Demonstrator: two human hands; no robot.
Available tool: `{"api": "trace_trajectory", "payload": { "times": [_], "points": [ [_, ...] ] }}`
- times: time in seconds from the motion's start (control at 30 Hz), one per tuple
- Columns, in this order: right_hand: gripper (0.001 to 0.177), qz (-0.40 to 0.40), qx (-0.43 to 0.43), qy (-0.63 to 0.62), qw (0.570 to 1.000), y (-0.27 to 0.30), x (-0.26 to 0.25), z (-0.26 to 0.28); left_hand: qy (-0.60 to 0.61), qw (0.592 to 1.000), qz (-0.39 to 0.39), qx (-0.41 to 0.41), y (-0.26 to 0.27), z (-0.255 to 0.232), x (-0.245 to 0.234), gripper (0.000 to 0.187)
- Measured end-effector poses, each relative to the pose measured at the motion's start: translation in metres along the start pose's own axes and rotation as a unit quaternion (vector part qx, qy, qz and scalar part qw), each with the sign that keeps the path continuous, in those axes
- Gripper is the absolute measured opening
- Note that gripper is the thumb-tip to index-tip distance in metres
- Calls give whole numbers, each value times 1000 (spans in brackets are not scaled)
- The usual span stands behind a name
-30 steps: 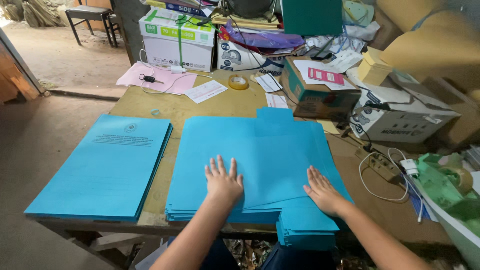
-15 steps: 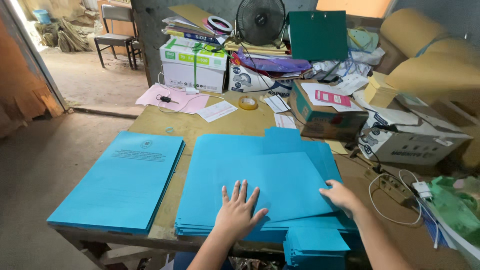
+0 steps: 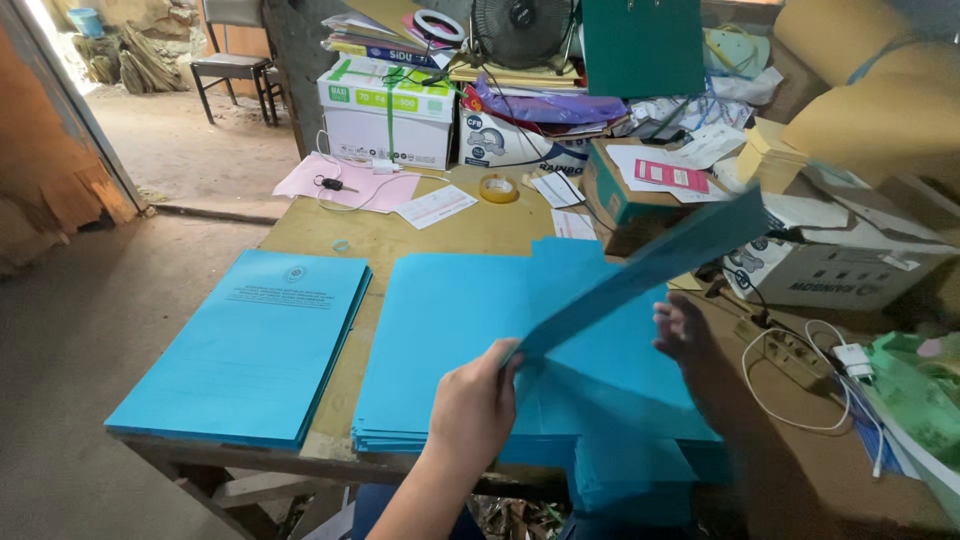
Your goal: The person folds light blue sheets of paper in half by hand on a cluttered wooden table. They repeatedly pick up a sheet, fold it, smooth the crease, and place it onto a growing stack to the left.
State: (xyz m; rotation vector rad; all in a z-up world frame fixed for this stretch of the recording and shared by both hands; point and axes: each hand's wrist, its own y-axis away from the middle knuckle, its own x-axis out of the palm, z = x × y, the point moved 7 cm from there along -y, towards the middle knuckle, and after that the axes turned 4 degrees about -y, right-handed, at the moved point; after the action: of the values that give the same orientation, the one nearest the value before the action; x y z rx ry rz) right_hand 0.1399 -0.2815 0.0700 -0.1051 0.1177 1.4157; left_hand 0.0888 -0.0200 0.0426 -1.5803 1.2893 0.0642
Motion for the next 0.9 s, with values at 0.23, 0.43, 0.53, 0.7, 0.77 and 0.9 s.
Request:
{"api": "trace_trajectory", "payload": {
  "times": [0.23,0.43,0.53,0.7,0.77,0.9],
  "points": [
    [89,58,176,26,982,25,21,-51,321,888,93,-315,5,41,12,29],
    [81,112,168,115,973,-12,16,-151,208,883,158,-389,39,143,101,74],
    [71,79,243,239,937,-20,6,-162,105,899,165,-392,46,167,130,78],
    [64,34,286,182,940,-36,-6,-167,149,898,162,-380,45,159,115,52],
    [58,52,361,122,923,-23,10,-146,238,882,193,-358,41,147,89,42],
    [38,82,360,43,929,-54,26,-176,220,886,126,-388,37,198,44,52]
  ]
}}
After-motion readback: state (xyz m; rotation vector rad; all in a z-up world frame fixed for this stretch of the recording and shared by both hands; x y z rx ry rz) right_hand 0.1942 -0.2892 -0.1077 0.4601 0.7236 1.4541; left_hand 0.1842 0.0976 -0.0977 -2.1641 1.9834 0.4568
